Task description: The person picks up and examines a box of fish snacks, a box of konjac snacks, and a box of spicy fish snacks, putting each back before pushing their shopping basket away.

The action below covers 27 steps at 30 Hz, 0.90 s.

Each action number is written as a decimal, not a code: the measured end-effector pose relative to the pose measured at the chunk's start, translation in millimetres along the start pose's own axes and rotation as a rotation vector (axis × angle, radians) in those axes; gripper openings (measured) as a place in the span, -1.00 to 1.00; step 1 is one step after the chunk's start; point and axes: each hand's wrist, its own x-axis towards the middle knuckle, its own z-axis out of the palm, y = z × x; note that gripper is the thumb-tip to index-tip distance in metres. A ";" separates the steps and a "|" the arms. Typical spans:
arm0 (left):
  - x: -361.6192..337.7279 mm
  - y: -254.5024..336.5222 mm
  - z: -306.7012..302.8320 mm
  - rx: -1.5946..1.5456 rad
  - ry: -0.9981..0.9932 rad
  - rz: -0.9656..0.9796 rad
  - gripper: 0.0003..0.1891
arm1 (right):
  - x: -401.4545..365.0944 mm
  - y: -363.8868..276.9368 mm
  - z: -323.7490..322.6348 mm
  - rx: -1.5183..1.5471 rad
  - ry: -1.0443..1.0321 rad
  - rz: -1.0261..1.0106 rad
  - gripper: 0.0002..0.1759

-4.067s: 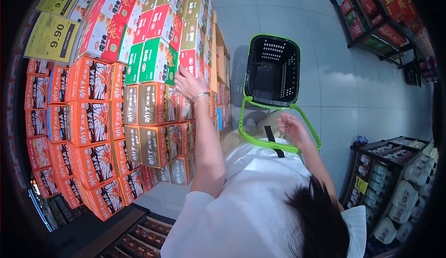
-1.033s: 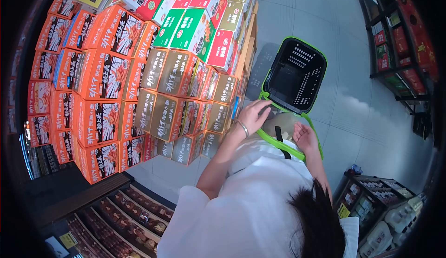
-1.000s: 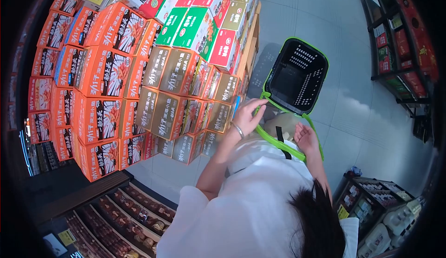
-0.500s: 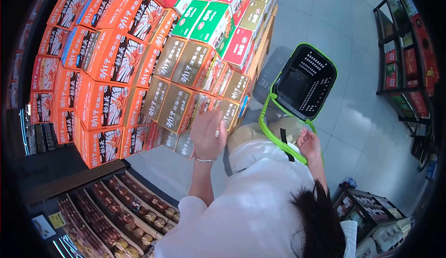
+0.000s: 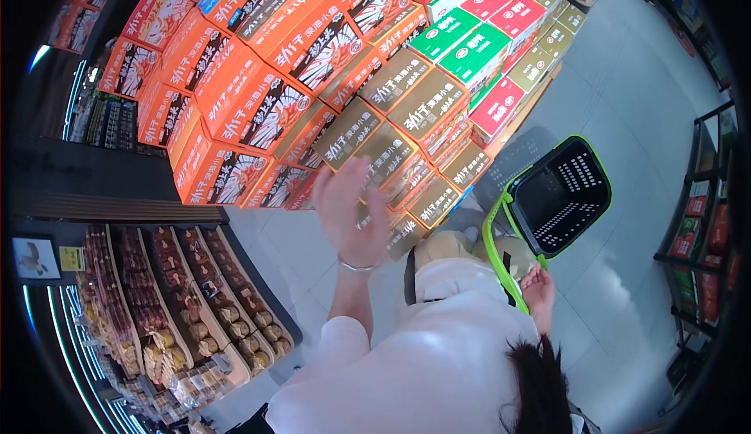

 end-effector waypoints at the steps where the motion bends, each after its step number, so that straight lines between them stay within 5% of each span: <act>1: 13.7 -8.6 -11.7 0.020 0.184 -0.186 -0.68 | -0.2 0.1 0.7 0.014 0.005 0.007 -0.78; 3: 34.6 -39.9 -33.6 0.081 0.417 -0.211 -0.69 | -1.2 -1.8 4.5 0.018 0.003 0.017 -0.78; 7: 48.9 -67.0 -66.0 0.506 0.448 -0.113 -0.72 | 0.3 -3.2 5.1 -0.004 0.023 0.023 -0.79; 13: 49.2 -36.4 -36.4 0.372 0.198 0.062 -0.73 | -2.7 -3.9 7.3 -0.031 0.015 0.023 -0.79; 21: 48.6 -85.3 -71.9 0.643 0.377 -0.126 -0.62 | -6.4 -8.3 -0.5 0.086 -0.024 0.020 -0.83; 27: 47.1 -124.3 -98.2 0.479 0.570 -0.200 -0.40 | -1.0 -12.9 -7.3 0.069 -0.086 0.079 -0.84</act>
